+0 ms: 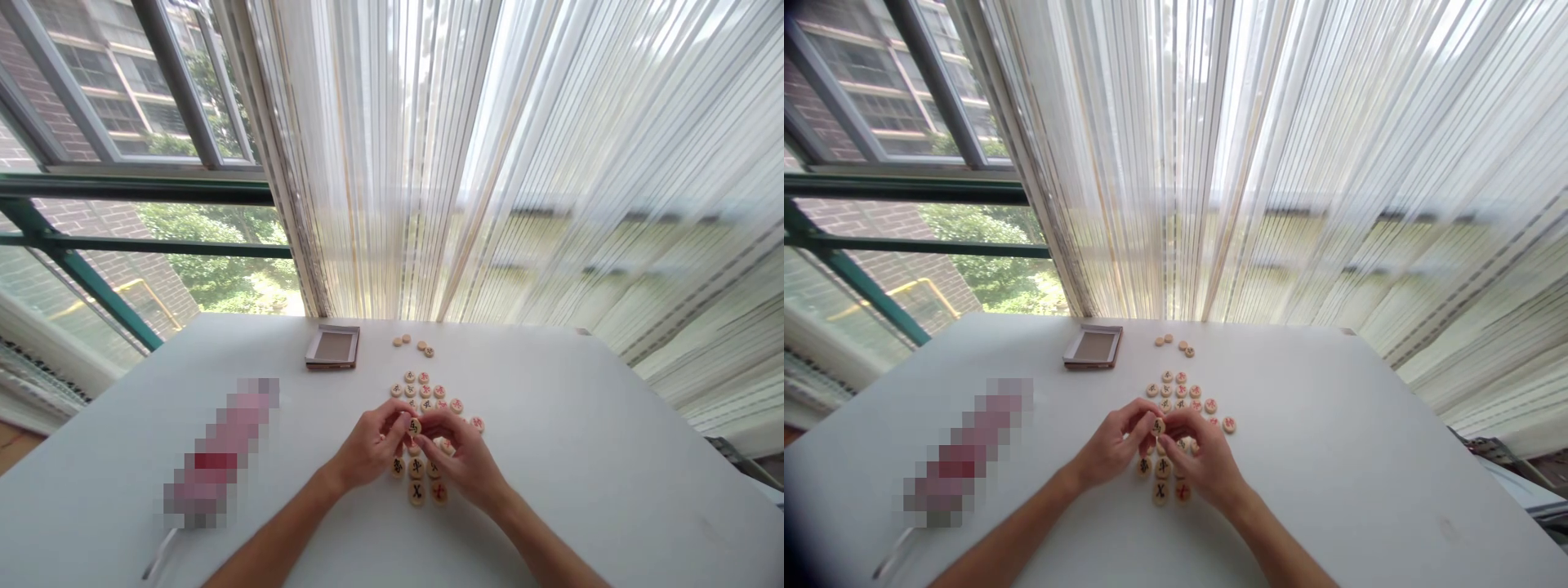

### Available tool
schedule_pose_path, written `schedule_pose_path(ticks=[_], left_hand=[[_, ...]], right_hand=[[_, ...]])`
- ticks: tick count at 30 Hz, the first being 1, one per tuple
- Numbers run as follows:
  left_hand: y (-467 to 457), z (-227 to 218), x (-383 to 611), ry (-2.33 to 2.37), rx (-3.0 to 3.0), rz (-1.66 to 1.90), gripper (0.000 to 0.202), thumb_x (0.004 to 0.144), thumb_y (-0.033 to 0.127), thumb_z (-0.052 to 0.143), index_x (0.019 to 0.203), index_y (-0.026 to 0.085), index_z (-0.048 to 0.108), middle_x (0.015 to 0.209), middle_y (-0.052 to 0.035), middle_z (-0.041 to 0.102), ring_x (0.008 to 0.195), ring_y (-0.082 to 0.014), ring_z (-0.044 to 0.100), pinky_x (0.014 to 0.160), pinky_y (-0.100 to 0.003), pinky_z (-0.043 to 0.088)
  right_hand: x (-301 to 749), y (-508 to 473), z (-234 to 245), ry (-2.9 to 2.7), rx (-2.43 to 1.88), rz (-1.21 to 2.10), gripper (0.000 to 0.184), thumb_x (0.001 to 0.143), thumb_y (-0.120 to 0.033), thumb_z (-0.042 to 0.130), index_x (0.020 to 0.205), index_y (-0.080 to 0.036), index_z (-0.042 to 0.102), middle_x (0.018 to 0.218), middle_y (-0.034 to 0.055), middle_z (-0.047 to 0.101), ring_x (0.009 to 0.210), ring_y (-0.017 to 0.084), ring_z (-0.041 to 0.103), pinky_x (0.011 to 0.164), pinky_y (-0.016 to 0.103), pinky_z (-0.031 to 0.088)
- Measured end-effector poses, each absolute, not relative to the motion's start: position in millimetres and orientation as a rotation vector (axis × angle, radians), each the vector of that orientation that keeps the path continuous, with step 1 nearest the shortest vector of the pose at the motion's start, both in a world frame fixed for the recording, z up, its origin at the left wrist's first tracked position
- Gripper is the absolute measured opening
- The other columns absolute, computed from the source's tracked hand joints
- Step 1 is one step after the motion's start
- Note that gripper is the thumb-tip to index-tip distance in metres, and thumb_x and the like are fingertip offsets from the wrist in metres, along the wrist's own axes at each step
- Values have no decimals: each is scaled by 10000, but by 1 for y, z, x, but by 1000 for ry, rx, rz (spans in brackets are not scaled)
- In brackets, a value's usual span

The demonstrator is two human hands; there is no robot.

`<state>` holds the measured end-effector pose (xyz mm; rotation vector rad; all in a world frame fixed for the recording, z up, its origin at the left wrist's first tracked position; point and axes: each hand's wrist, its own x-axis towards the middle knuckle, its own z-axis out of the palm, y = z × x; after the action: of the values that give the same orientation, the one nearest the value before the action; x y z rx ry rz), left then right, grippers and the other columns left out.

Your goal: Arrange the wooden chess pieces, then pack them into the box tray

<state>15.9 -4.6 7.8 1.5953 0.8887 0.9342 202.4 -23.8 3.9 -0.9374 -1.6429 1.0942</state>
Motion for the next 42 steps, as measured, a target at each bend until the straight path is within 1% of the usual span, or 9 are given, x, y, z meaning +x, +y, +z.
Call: schedule_pose_path(ticks=[5, 11, 15, 18, 22, 26, 30, 37, 42], left_hand=[[-3, 5, 15, 888, 1597, 907, 366, 974, 449, 436, 1132, 165, 606, 632, 19, 565, 580, -123, 555, 578, -226, 469], [-5, 8, 15, 845, 1596, 894, 397, 951, 436, 494, 1235, 166, 556, 760, -14, 612, 631, -124, 572, 609, -238, 495], [-5, 9, 13, 873, 1714, 873, 392, 935, 401, 534, 1255, 178, 565, 930, -69, 663, 761, -160, 616, 662, -254, 511], [-5, 8, 12, 877, 1764, 853, 373, 938, 376, 532, 1259, 189, 563, 997, -80, 661, 809, -171, 620, 671, -255, 509], [-5, 6, 13, 859, 1763, 868, 372, 949, 361, 522, 1274, 183, 489, 928, -64, 659, 808, -168, 618, 690, -263, 500], [-6, 6, 13, 845, 1788, 855, 302, 954, 358, 516, 1197, 178, 523, 926, -63, 649, 813, -163, 613, 701, -264, 491], [-7, 9, 14, 831, 1828, 848, 306, 946, 341, 529, 1209, 186, 531, 878, -40, 639, 757, -150, 596, 672, -255, 486], [-11, 13, 18, 812, 1883, 816, 267, 939, 311, 531, 1176, 187, 550, 833, -29, 657, 693, -132, 576, 654, -241, 472], [-10, 12, 17, 843, 1898, 803, 223, 912, 250, 561, 1128, 195, 560, 786, -4, 640, 669, -126, 568, 632, -229, 464]], right_hand=[[201, -23, 4, -1641, -962, 1062, 166, 900, -321, 629, 1020, -206, 634, 950, 56, 692, 842, 192, 680, 795, 331, 580], [201, -22, 4, -1632, -974, 1038, 166, 905, -332, 618, 1015, -209, 635, 951, 56, 694, 837, 190, 679, 785, 329, 579], [202, -20, 2, -1622, -986, 1017, 172, 898, -339, 626, 1005, -206, 640, 942, 54, 692, 818, 188, 683, 761, 320, 580], [203, -20, 2, -1617, -992, 1014, 185, 907, -349, 613, 1019, -205, 641, 950, 59, 696, 837, 194, 687, 776, 325, 576], [203, -21, 4, -1617, -998, 1018, 197, 919, -374, 593, 1018, -209, 640, 930, 58, 709, 840, 198, 693, 779, 325, 576], [203, -21, 4, -1621, -1002, 1033, 213, 901, -387, 614, 1015, -209, 640, 914, 53, 706, 807, 192, 691, 746, 315, 580], [204, -20, 2, -1602, -1017, 1046, 204, 880, -385, 645, 985, -210, 638, 900, 43, 692, 771, 181, 680, 716, 302, 573], [206, -19, -7, -1582, -1111, 1059, 191, 850, -385, 693, 865, -209, 621, 751, 12, 669, 690, 171, 651, 605, 263, 516], [206, -19, -5, -1592, -1104, 1047, 184, 898, -386, 633, 853, -207, 633, 762, 15, 662, 688, 169, 645, 615, 265, 509]])
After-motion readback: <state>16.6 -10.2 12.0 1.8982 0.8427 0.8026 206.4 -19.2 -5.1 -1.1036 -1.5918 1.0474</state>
